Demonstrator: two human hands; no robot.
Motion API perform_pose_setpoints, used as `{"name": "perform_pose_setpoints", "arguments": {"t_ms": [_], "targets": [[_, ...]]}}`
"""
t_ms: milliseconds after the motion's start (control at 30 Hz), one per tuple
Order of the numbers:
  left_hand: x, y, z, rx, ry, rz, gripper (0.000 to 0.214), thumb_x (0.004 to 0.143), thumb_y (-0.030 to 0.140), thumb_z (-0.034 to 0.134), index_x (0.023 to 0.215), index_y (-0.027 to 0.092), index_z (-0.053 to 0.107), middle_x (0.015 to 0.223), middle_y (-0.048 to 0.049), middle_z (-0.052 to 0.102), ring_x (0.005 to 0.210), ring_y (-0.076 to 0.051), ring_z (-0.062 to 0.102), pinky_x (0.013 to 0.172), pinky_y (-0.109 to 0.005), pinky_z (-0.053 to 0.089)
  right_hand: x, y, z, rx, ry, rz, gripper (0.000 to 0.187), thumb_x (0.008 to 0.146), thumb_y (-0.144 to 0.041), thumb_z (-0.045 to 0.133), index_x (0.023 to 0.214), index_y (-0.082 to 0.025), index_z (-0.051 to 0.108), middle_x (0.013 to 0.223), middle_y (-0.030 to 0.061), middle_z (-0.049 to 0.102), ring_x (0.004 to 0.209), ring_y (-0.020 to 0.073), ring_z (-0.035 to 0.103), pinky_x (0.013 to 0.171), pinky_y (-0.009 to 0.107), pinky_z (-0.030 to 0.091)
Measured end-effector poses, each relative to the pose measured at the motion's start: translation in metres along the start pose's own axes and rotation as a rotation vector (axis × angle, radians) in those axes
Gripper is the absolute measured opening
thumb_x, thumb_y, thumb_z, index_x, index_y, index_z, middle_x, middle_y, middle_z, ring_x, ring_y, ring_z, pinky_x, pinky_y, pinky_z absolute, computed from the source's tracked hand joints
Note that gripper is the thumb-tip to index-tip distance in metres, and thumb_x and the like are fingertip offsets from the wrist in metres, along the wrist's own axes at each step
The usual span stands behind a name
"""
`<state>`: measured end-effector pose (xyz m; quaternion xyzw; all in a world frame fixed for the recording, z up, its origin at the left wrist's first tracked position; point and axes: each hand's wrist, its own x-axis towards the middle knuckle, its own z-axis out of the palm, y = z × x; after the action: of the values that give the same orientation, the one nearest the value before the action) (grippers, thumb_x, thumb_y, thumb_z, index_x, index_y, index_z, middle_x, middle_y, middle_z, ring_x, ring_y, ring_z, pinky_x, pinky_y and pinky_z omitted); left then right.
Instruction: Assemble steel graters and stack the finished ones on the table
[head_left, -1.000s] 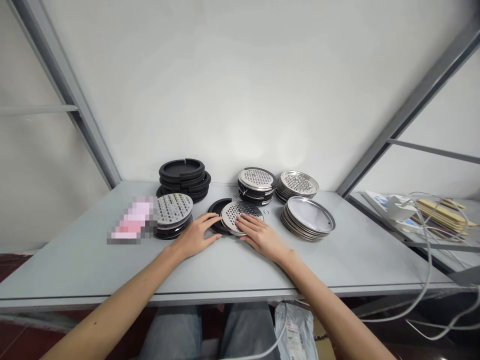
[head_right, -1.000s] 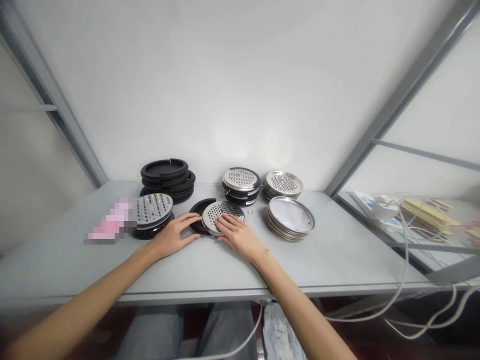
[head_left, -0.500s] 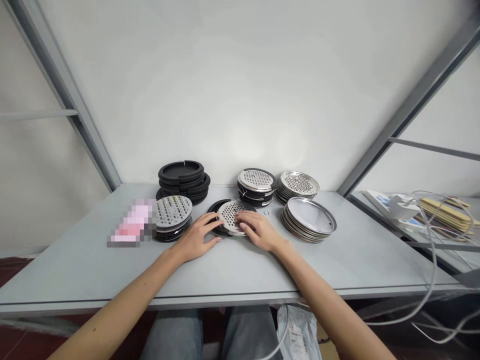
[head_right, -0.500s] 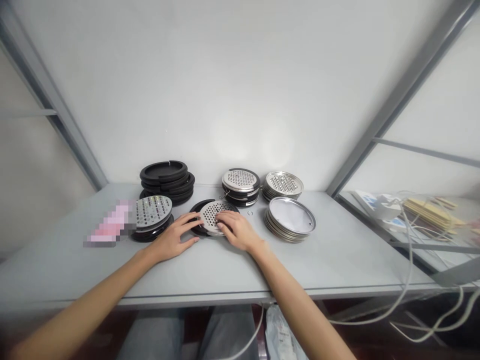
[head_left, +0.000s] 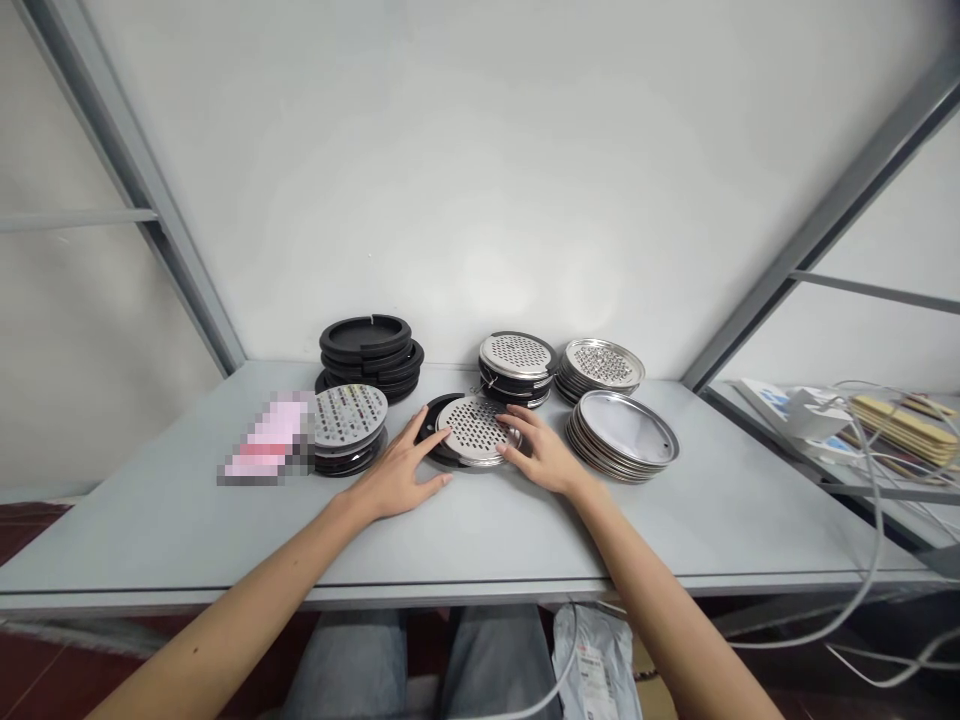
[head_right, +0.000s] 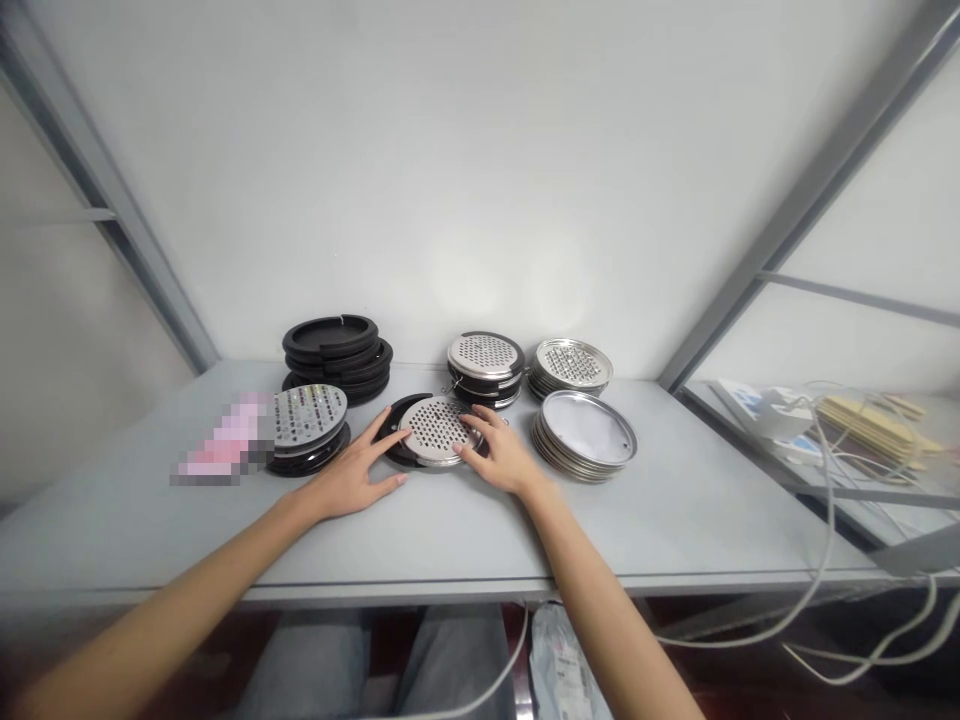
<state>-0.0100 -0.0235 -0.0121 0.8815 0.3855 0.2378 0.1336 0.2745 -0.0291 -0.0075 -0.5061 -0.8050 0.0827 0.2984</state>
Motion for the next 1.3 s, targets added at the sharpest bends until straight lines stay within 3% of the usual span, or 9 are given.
{"name": "perform_pose_setpoints", "arguments": {"t_ms": [300, 600, 733, 933, 1100, 1300], "targets": [[-0.001, -0.003, 0.000, 0.010, 0.038, 0.040, 0.055, 0.089, 0.032, 0.058, 0.141, 0.021, 0.044, 0.159, -0.0098, 0.016, 0.142, -0.034, 0.026, 0.111, -0.050, 0.035, -0.002, -0.002, 0.003, 0.008, -0.040, -0.029, 0.066, 0.082, -0.055, 0.061, 0.134, -0.016, 0.052, 0.144, 0.0201, 0.042, 0.132, 0.0343, 0.043, 0.107, 0.054, 0.037], [-0.001, -0.005, -0.001, -0.016, 0.097, 0.124, 0.050, 0.088, 0.027, 0.060, 0.137, 0.023, 0.049, 0.156, -0.0104, 0.027, 0.141, -0.030, 0.031, 0.113, -0.050, 0.033, -0.002, -0.005, 0.008, 0.037, 0.005, -0.045, 0.065, 0.079, -0.057, 0.064, 0.130, -0.017, 0.058, 0.137, 0.0192, 0.049, 0.124, 0.0340, 0.051, 0.102, 0.054, 0.042], [-0.001, -0.005, -0.001, -0.020, 0.086, 0.119, 0.056, 0.089, 0.028, 0.061, 0.141, 0.026, 0.042, 0.156, -0.0097, 0.027, 0.141, -0.029, 0.031, 0.113, -0.049, 0.033, -0.002, -0.007, 0.011, 0.031, 0.020, -0.044, 0.066, 0.078, -0.058, 0.065, 0.129, -0.017, 0.059, 0.136, 0.0193, 0.049, 0.124, 0.0341, 0.051, 0.102, 0.053, 0.043], [0.000, -0.004, -0.001, -0.066, 0.133, 0.125, 0.078, 0.088, 0.029, 0.062, 0.151, 0.026, 0.016, 0.153, -0.0112, 0.031, 0.140, -0.027, 0.031, 0.115, -0.047, 0.029, -0.001, -0.014, 0.021, 0.005, 0.041, -0.007, 0.070, 0.077, -0.060, 0.064, 0.128, -0.013, 0.059, 0.139, 0.0223, 0.048, 0.126, 0.0358, 0.049, 0.103, 0.054, 0.042], [0.001, -0.006, 0.000, -0.070, 0.137, 0.123, 0.081, 0.087, 0.032, 0.063, 0.152, 0.025, 0.013, 0.153, -0.0115, 0.031, 0.141, -0.027, 0.031, 0.116, -0.046, 0.028, -0.002, -0.017, 0.023, -0.011, 0.050, -0.009, 0.070, 0.077, -0.061, 0.064, 0.128, -0.013, 0.059, 0.139, 0.0223, 0.048, 0.126, 0.0362, 0.049, 0.103, 0.055, 0.042], [0.002, -0.009, 0.003, -0.102, 0.097, -0.056, 0.094, 0.082, 0.047, 0.066, 0.152, 0.018, 0.010, 0.155, -0.0166, 0.022, 0.141, -0.032, 0.028, 0.114, -0.048, 0.029, -0.002, -0.005, 0.011, 0.062, -0.012, -0.050, 0.071, 0.077, -0.058, 0.066, 0.133, -0.016, 0.054, 0.142, 0.0193, 0.044, 0.130, 0.0338, 0.045, 0.107, 0.054, 0.037]]}}
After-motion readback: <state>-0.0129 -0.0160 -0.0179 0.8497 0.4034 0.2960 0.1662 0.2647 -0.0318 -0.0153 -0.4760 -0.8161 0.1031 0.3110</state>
